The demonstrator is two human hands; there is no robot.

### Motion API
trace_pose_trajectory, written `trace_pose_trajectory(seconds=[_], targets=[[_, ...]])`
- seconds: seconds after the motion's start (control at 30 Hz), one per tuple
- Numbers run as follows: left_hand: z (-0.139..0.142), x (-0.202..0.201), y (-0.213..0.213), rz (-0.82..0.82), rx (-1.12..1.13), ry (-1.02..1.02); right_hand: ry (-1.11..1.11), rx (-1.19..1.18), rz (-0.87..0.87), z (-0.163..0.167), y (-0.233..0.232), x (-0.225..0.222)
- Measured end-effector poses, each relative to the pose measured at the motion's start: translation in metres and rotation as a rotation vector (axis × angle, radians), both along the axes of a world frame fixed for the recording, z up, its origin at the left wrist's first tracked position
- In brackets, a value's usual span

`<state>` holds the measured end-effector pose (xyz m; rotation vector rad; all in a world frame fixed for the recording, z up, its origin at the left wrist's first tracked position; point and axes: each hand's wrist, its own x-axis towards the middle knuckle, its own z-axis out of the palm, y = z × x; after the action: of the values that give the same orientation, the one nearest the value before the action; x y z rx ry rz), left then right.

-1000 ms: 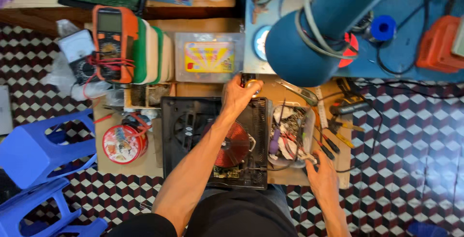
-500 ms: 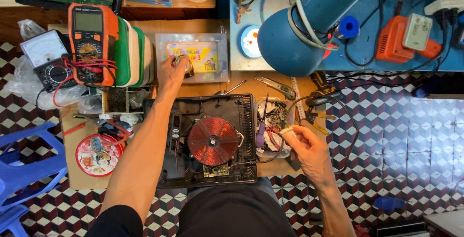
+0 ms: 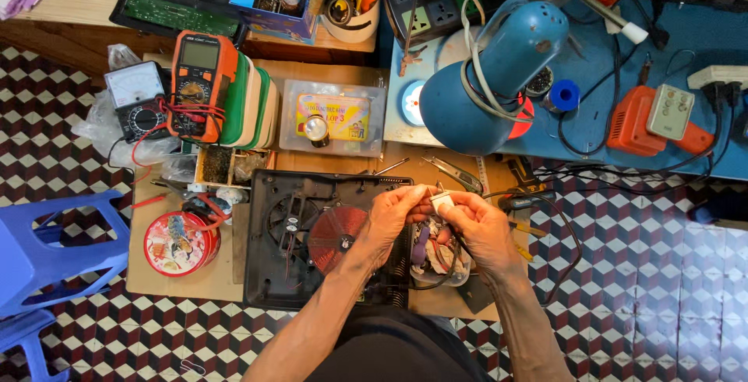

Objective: The person works at a cluttered repair bench on an opened appliance chassis containing a fan, a red heating coil and a circuit board. They use a cordless drill to remove screws, detach a heatsink and lift the circuit board out of the housing, handling small screws and wires by hand.

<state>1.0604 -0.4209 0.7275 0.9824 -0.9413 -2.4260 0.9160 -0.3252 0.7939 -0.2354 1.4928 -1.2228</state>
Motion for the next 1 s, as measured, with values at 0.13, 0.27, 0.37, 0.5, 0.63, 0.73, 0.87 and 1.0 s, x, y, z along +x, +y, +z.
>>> trace_pose_trajectory(seconds=[0.13, 0.27, 0.37, 0.5, 0.63, 0.73, 0.87, 1.0], targets=[[0.011, -0.041, 0.016, 0.056, 0.137, 0.039, -0.046, -0.031, 0.032, 0.001, 0.009, -0.049], [0.015, -0.073, 0.022, 0.082, 0.14, 0.043, -0.036, -0.083, 0.091, 0.001, 0.014, -0.089], [0.016, -0.096, 0.017, 0.094, 0.043, 0.006, -0.002, -0.116, 0.133, 0.001, 0.012, -0.113], [0.019, -0.123, 0.01, 0.098, -0.075, 0.081, 0.071, -0.162, 0.149, 0.006, 0.006, -0.137], [0.023, -0.139, 0.002, 0.111, -0.064, 0.106, 0.095, -0.21, 0.127, 0.01, -0.003, -0.147], [0.022, -0.144, -0.005, 0.113, -0.044, 0.068, 0.07, -0.184, 0.11, 0.011, -0.01, -0.152], [0.015, -0.152, -0.014, 0.111, -0.046, 0.007, 0.079, -0.198, 0.139, 0.007, -0.021, -0.159], [0.008, -0.153, -0.024, 0.155, -0.02, -0.009, 0.041, -0.194, 0.176, 0.003, -0.029, -0.162]])
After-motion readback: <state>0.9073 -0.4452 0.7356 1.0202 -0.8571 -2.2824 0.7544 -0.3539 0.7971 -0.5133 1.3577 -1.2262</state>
